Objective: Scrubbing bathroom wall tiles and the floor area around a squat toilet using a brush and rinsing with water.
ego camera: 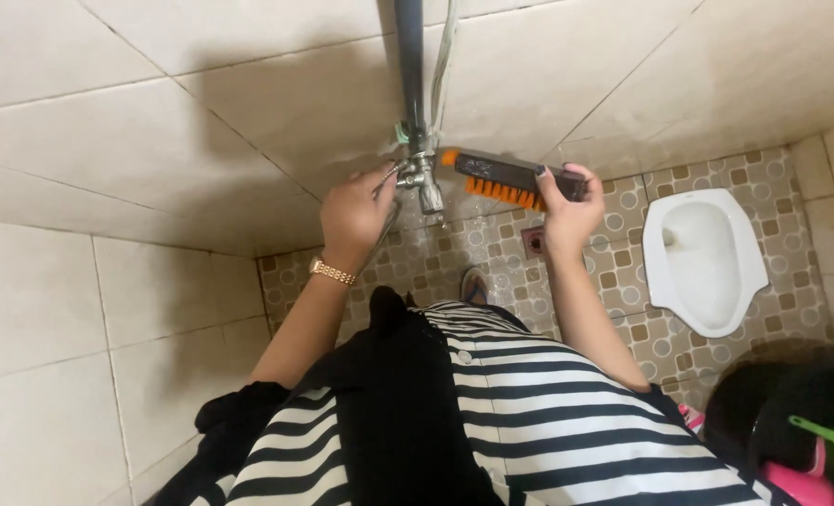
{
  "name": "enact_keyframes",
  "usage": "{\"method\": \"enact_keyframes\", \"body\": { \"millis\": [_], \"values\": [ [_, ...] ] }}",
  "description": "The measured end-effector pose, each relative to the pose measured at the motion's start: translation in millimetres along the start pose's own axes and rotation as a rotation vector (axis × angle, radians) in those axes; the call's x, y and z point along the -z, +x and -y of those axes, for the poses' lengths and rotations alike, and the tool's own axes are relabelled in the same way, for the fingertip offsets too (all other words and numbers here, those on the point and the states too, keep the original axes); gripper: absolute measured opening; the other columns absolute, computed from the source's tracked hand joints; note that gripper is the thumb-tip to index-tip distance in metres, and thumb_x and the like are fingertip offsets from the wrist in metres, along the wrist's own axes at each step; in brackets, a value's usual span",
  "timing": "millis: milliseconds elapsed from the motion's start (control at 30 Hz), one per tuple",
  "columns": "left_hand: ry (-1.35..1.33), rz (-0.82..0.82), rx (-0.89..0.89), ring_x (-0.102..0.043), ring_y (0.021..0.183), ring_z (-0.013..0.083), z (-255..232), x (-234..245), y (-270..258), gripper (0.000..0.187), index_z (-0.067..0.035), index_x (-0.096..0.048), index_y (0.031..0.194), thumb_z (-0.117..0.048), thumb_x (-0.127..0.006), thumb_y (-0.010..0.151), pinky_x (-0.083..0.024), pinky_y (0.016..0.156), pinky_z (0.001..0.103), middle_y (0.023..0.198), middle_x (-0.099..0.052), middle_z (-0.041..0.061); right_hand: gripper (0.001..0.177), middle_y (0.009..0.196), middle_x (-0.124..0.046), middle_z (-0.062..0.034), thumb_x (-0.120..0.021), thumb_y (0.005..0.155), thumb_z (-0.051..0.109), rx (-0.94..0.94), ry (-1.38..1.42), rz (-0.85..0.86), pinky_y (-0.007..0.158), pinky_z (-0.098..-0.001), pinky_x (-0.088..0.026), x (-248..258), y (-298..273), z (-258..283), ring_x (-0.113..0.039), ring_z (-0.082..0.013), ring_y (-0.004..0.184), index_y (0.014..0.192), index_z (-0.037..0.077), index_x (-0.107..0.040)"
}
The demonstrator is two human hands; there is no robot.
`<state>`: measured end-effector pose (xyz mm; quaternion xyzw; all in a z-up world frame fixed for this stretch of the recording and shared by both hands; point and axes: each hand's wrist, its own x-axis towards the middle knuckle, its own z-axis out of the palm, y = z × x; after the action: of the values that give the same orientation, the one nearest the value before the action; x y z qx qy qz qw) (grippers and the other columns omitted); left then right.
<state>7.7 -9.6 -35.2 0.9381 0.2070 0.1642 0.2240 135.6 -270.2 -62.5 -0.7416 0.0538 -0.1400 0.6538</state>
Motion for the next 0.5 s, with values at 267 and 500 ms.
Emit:
{"method": "enact_keyframes", "body": {
  "millis": [267,500],
  "values": [
    [0.067,-0.035,0.016,-0.073,0.066,0.0345,-14,6,1,0.024,-0.025,-0.078,0.117,-0.036,-0.065,0.101,-0.059,0.058,0.042,0.075,-0.070,0.013,0.042,0.081,-0.067,-0.0035,-0.101,0.069,0.011,-0.120,0.057,0.015,0.059,-0.0218,-0.053,-11,5,-29,-0.060,-0.0085,0.070,0.100,0.009,-0.073],
    [-0.057,-0.010,0.090,-0.073,0.065,0.0319,-21,15,-2,0.025,-0.021,-0.078,0.119,-0.034,-0.063,0.103,-0.057,0.055,0.039,0.075,-0.069,0.014,0.035,0.079,-0.065,-0.0053,-0.096,0.074,0.007,-0.257,0.248,-0.007,0.059,-0.0225,-0.056,-17,5,-33,-0.063,-0.0097,0.068,0.099,0.004,-0.072]
  ]
}}
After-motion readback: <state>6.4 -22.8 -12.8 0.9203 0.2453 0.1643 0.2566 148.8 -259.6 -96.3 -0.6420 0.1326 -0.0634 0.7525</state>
